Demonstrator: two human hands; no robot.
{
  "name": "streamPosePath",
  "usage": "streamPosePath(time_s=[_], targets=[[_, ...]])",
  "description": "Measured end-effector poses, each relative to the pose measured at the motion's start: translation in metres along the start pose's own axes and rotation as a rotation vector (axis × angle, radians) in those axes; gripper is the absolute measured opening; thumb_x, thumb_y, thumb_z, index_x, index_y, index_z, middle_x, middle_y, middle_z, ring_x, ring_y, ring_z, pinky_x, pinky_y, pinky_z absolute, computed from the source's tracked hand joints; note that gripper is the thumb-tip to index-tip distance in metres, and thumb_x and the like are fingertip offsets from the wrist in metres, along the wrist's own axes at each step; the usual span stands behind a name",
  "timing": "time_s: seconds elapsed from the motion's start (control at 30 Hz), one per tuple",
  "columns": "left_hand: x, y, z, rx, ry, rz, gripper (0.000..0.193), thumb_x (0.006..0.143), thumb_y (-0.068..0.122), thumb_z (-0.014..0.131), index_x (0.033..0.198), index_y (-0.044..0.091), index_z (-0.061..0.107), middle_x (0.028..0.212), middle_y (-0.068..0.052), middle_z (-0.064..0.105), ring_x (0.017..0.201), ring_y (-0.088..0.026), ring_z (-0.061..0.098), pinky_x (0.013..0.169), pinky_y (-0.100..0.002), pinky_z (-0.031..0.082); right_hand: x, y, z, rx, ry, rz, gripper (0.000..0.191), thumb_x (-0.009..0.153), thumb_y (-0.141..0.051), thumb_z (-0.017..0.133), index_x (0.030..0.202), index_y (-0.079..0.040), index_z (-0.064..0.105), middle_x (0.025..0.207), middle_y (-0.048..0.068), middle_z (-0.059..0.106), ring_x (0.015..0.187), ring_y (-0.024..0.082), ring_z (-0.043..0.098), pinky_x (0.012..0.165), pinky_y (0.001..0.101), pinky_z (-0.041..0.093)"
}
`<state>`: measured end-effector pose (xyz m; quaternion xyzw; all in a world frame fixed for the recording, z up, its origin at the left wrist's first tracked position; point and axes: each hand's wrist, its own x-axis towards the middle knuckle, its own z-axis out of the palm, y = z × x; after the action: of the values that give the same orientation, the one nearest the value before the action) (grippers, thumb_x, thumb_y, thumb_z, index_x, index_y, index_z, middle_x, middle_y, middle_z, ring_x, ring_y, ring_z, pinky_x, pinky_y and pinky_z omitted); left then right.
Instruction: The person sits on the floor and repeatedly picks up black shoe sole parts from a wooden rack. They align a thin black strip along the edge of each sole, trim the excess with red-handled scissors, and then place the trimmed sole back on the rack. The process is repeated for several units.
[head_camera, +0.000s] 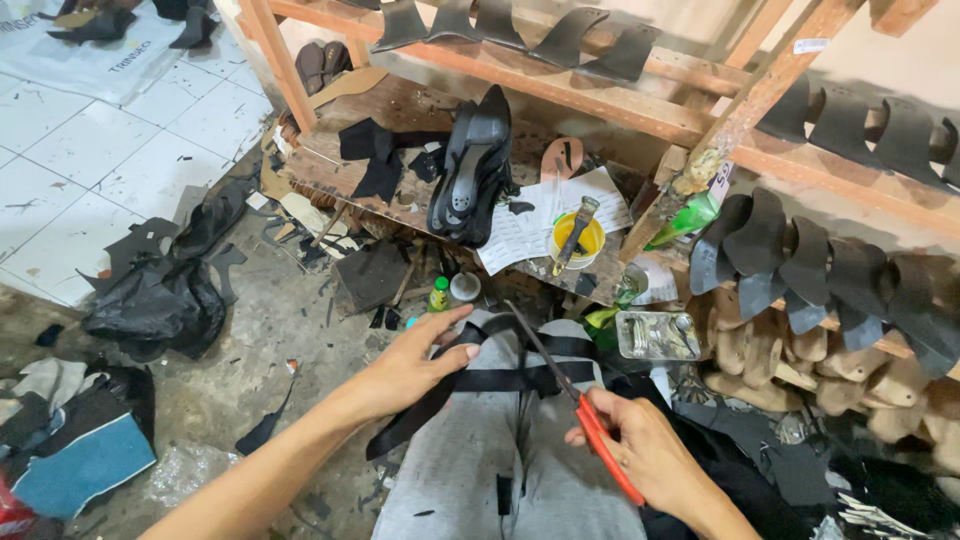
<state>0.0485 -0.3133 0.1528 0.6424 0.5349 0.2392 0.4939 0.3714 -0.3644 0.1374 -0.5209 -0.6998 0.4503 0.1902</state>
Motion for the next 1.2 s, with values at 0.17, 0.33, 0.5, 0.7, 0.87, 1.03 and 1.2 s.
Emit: streamPosePath(time_s=[0.17, 0.33, 0.5, 0.7, 0.87, 1.03, 1.2], targets=[[-0.007, 0.010, -0.019, -0.201, 0.066, 0.187, 0.057, 0.093, 0.027, 0.069, 0.146, 0.011, 0.056, 0.143, -0.008, 0.060, 0.131, -0.017, 0.053, 0.112, -0.031, 0.036, -0.011, 0.059, 0.056, 0.032, -0.232, 0.106, 0.034, 0.093, -0.026, 0.078, 0.082, 0.001, 0.059, 0.071, 0.017, 0.056, 0.067, 0.016, 0.052, 0.062, 0.0356, 0.044], [-0.013, 0.013, -0.006, -0.628, 0.092, 0.251, 0.054, 0.097, 0.020, 0.065, 0.148, 0.008, 0.051, 0.135, -0.008, 0.058, 0.114, -0.013, 0.055, 0.102, -0.027, 0.044, -0.008, 0.058, 0.083, -0.012, -0.308, -0.160, 0.022, 0.091, -0.020, 0.077, 0.092, 0.000, 0.066, 0.082, 0.014, 0.065, 0.078, 0.015, 0.062, 0.071, 0.0318, 0.050], [-0.018, 0.018, 0.027, -0.964, 0.072, 0.282, 0.054, 0.101, 0.024, 0.055, 0.152, 0.008, 0.042, 0.133, -0.009, 0.059, 0.101, -0.014, 0.055, 0.079, -0.028, 0.047, -0.010, 0.008, 0.040, 0.120, 0.084, -0.512, 0.018, 0.089, -0.014, 0.076, 0.101, -0.001, 0.073, 0.094, 0.011, 0.075, 0.088, 0.013, 0.071, 0.079, 0.0279, 0.055], [-0.019, 0.030, 0.069, -1.108, 0.100, 0.370, 0.056, 0.104, 0.037, 0.051, 0.148, 0.004, 0.042, 0.133, -0.013, 0.059, 0.104, -0.018, 0.059, 0.080, -0.030, 0.050, 0.019, -0.075, 0.052, 0.761, 0.370, -0.254, 0.018, 0.089, -0.003, 0.072, 0.107, 0.002, 0.071, 0.097, 0.010, 0.077, 0.078, 0.012, 0.069, 0.071, 0.0271, 0.056], [-0.022, 0.035, 0.079, -1.009, 0.162, 0.376, 0.055, 0.105, 0.040, 0.050, 0.146, 0.004, 0.044, 0.131, -0.011, 0.060, 0.116, -0.017, 0.061, 0.101, -0.030, 0.050, 0.038, -0.107, 0.065, 0.655, 0.494, -0.279, 0.013, 0.090, -0.001, 0.077, 0.102, 0.004, 0.073, 0.090, 0.006, 0.072, 0.073, 0.006, 0.060, 0.068, 0.0215, 0.051], [-0.023, 0.037, 0.080, -1.074, 0.165, 0.273, 0.052, 0.104, 0.041, 0.049, 0.140, 0.003, 0.047, 0.125, -0.010, 0.062, 0.107, -0.016, 0.060, 0.089, -0.032, 0.049, 0.040, -0.109, 0.069, 0.638, 0.532, -0.310, 0.008, 0.091, -0.001, 0.075, 0.097, 0.004, 0.073, 0.091, 0.003, 0.069, 0.070, 0.005, 0.060, 0.059, 0.0225, 0.055], [-0.026, 0.039, 0.080, -1.202, 0.083, 0.373, 0.054, 0.110, 0.044, 0.050, 0.142, 0.001, 0.047, 0.125, -0.013, 0.062, 0.103, -0.016, 0.057, 0.079, -0.027, 0.048, 0.044, -0.103, 0.056, 0.620, 0.600, -0.286, 0.015, 0.092, -0.008, 0.072, 0.104, 0.000, 0.068, 0.086, 0.003, 0.066, 0.068, 0.005, 0.056, 0.050, 0.0220, 0.052]])
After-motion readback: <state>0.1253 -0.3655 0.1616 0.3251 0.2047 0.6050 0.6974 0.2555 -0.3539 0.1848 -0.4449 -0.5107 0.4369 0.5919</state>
